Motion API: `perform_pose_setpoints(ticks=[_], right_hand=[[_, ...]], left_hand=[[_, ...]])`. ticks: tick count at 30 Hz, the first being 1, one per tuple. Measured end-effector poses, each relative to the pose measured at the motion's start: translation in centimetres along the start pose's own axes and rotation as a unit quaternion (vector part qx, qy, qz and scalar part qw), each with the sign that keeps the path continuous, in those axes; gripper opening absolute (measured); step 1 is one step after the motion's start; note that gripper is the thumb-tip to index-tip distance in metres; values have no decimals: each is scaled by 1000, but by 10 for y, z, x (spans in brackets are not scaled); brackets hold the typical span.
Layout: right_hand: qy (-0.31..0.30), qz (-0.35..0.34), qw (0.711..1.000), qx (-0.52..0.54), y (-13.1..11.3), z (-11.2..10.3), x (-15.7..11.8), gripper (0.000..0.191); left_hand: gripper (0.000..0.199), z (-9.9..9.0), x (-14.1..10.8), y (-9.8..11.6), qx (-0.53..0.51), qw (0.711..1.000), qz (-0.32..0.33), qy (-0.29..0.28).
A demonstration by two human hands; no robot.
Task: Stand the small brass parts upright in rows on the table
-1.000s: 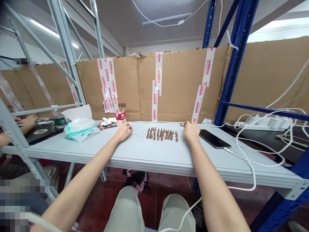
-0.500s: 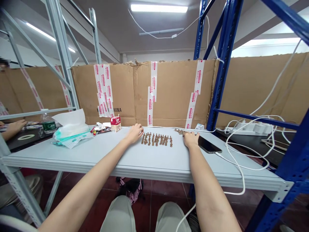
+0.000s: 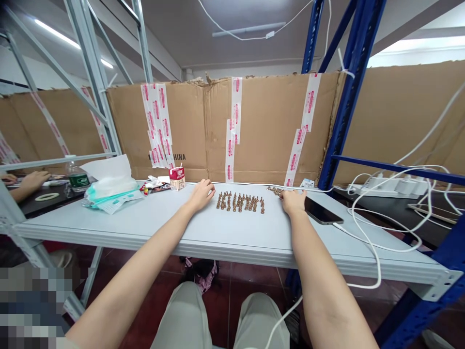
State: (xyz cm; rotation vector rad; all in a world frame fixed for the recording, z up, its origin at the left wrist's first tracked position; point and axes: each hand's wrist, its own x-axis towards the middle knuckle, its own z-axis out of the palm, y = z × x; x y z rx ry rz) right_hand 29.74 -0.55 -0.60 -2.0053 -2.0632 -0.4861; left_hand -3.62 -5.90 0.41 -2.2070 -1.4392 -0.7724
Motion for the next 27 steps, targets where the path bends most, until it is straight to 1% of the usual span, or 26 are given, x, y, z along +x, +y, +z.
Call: perform_pose_setpoints(ticks=[2, 4, 6, 7, 8, 10, 11, 12, 14, 15, 16, 18, 20, 22, 25, 27], right_hand=[[13, -4, 1000, 15, -1, -4, -1, 23], [22, -5, 998, 59, -4, -8, 0, 22], [22, -9, 986, 164, -10, -15, 2, 24], [19, -20, 970, 241, -15, -19, 3, 27], [13, -39, 944, 327, -21, -24, 2, 30], [-8, -97, 867, 489, -35, -34, -1, 35], [-22, -127, 829, 544, -43, -40, -5, 37], [-40, -151, 800, 579, -51, -45, -10, 38], [-78, -190, 762, 614, -65, -54, -22, 38], [-91, -204, 751, 621, -70, -57, -27, 38], [-104, -216, 746, 621, -74, -60, -32, 37], [-115, -220, 747, 616, -79, -64, -37, 38], [-118, -210, 754, 611, -80, -65, -39, 39], [-122, -201, 754, 613, -81, -63, -39, 39], [-133, -206, 739, 628, -81, -60, -37, 37], [-142, -211, 725, 640, -83, -58, -37, 35]], left_hand=[[24, 0, 0, 1, 5, 1000, 5, 0], [24, -1, -1, 3, 13, 1000, 10, 3], [24, -3, -1, 5, 17, 1000, 11, 7], [24, -5, -1, 6, 14, 1000, 11, 12], [23, -7, -1, 9, 9, 1000, 12, 19], [22, -13, 0, 17, -3, 999, 23, 43], [24, -15, 0, 23, -9, 998, 37, 58], [27, -18, 1, 29, -14, 996, 56, 73], [32, -20, 2, 41, -22, 990, 104, 95], [33, -21, 2, 46, -25, 986, 128, 103], [33, -20, 3, 51, -26, 983, 149, 109], [31, -18, 4, 57, -24, 977, 178, 119], [30, -15, 5, 59, -19, 973, 190, 132], [29, -14, 5, 60, -15, 969, 194, 151], [28, -13, 5, 59, -14, 962, 204, 178], [27, -13, 4, 60, -13, 960, 212, 184]])
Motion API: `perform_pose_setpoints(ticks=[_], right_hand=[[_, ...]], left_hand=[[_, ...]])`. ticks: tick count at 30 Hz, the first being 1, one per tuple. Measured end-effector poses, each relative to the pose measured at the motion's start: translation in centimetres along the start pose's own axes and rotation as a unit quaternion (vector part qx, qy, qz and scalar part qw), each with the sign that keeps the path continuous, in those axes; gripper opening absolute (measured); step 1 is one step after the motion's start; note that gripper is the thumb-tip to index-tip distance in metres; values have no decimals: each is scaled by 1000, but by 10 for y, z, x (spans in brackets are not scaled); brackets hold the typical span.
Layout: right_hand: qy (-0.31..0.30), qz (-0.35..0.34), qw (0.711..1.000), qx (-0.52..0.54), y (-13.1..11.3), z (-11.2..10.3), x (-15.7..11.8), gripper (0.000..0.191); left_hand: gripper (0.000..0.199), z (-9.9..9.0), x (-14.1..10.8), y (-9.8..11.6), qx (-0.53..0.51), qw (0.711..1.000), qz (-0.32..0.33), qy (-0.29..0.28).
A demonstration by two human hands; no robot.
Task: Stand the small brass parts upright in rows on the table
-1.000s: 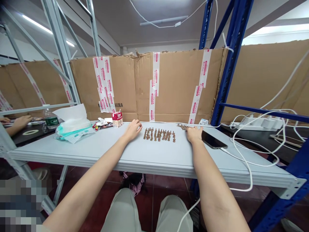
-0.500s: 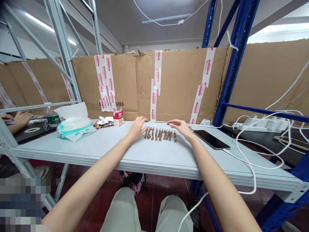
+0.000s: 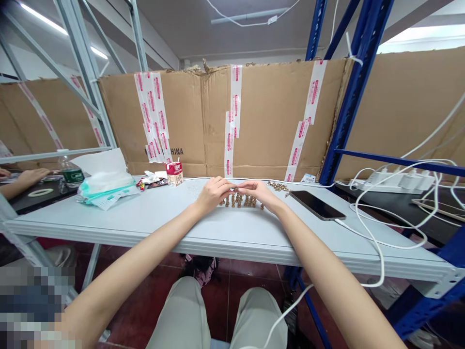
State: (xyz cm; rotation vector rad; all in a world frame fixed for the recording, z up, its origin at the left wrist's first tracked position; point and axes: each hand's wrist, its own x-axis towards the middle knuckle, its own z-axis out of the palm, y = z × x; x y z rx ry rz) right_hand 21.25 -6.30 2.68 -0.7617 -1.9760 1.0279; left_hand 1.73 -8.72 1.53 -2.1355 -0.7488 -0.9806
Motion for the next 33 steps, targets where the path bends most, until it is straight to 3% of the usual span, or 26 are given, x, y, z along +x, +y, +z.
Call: perform_pose_setpoints(ticks=[12, 21, 33], right_hand=[[-49, -43, 997, -34, -4, 11, 1, 38], [5, -131, 985, -109, -3, 21, 4, 38], [26, -122, 988, -88, 7, 27, 9, 40]], left_hand=[[21, 1, -3, -2, 40, 999, -11, -10], [17, 2, -2, 0, 77, 997, -9, 9], [17, 3, -1, 2, 108, 994, -8, 21]])
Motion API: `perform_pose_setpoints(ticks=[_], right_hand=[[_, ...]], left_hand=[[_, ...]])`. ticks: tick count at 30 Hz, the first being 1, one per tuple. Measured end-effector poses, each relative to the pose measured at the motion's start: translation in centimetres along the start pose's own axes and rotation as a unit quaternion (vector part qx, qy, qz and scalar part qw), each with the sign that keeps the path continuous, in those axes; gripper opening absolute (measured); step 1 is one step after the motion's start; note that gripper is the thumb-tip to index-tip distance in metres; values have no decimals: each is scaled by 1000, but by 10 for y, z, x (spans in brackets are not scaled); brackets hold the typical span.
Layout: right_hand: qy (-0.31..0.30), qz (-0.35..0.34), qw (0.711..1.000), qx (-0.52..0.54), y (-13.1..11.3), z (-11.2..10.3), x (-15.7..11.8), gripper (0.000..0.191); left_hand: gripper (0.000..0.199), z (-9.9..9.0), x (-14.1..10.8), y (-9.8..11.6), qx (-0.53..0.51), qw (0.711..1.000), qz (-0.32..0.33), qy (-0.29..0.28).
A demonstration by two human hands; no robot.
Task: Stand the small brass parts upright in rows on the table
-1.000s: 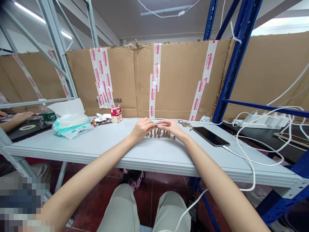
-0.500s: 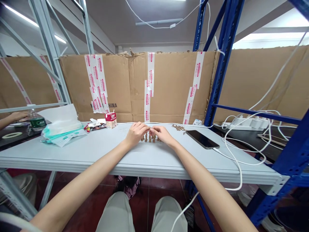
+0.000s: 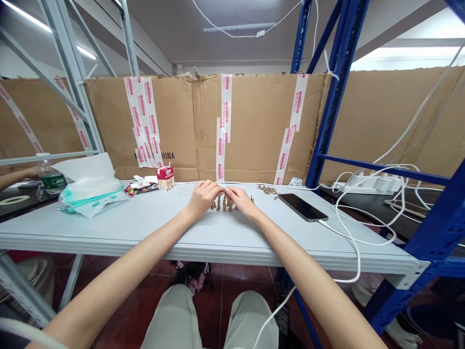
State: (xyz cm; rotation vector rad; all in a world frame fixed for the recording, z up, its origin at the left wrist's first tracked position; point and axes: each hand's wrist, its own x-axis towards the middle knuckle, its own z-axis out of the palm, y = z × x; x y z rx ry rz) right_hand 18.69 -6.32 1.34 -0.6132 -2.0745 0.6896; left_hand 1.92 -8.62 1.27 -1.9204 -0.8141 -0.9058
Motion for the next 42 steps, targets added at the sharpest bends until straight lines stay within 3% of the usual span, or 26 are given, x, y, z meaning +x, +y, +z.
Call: perform_pose_setpoints(ticks=[7, 15, 42], right_hand=[[48, 0, 997, -62, -6, 0, -2, 43], [56, 4, 993, -107, -8, 2, -4, 42], [50, 2, 994, -95, -5, 2, -4, 43]], left_hand=[[26, 0, 2, 2, 39, 999, 11, -19], [27, -2, 3, 2, 21, 999, 14, -43], [26, -3, 2, 2, 2, 998, 14, -61]])
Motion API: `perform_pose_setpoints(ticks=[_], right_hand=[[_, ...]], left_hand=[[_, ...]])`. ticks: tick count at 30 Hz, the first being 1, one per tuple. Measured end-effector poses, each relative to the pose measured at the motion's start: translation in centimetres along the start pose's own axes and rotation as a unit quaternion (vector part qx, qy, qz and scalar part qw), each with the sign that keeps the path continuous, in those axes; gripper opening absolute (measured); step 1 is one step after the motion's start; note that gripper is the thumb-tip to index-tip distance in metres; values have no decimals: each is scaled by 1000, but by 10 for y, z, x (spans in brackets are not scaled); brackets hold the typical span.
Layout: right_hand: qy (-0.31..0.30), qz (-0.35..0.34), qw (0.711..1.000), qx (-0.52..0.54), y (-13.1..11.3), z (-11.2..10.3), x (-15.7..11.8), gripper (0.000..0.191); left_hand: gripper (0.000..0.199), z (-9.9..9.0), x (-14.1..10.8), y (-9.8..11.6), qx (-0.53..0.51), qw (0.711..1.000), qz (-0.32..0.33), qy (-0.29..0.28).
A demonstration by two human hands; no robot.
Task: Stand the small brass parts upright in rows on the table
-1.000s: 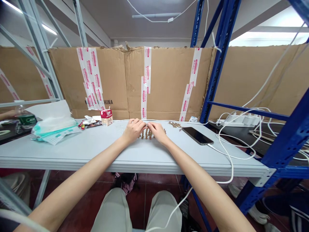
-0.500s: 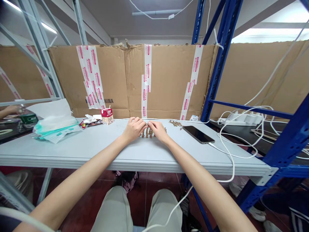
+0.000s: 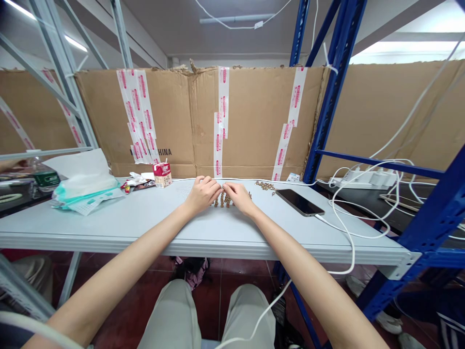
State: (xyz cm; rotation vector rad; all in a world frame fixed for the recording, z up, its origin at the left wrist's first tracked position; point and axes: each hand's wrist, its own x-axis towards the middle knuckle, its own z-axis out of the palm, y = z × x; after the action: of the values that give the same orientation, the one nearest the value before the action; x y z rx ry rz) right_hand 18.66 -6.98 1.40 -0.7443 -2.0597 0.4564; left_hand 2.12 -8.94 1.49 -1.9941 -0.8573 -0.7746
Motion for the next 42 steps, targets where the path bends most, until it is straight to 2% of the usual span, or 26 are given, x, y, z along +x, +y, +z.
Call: perform_pose_setpoints(ticks=[5, 30, 37, 42], right_hand=[[8, 1, 1000, 5, 1, -1, 0, 42], [3, 3, 1000, -8, 5, -1, 1, 40], [-9, 1, 1000, -19, 3, 0, 1, 39], [-2, -9, 1000, -17, 6, 0, 2, 39]], left_hand=[[24, -1, -1, 0, 9, 1000, -7, 14], [23, 3, -3, -1, 1, 1000, -5, 18], [24, 4, -2, 0, 13, 1000, 10, 7], [28, 5, -1, 1, 1, 1000, -18, -13]])
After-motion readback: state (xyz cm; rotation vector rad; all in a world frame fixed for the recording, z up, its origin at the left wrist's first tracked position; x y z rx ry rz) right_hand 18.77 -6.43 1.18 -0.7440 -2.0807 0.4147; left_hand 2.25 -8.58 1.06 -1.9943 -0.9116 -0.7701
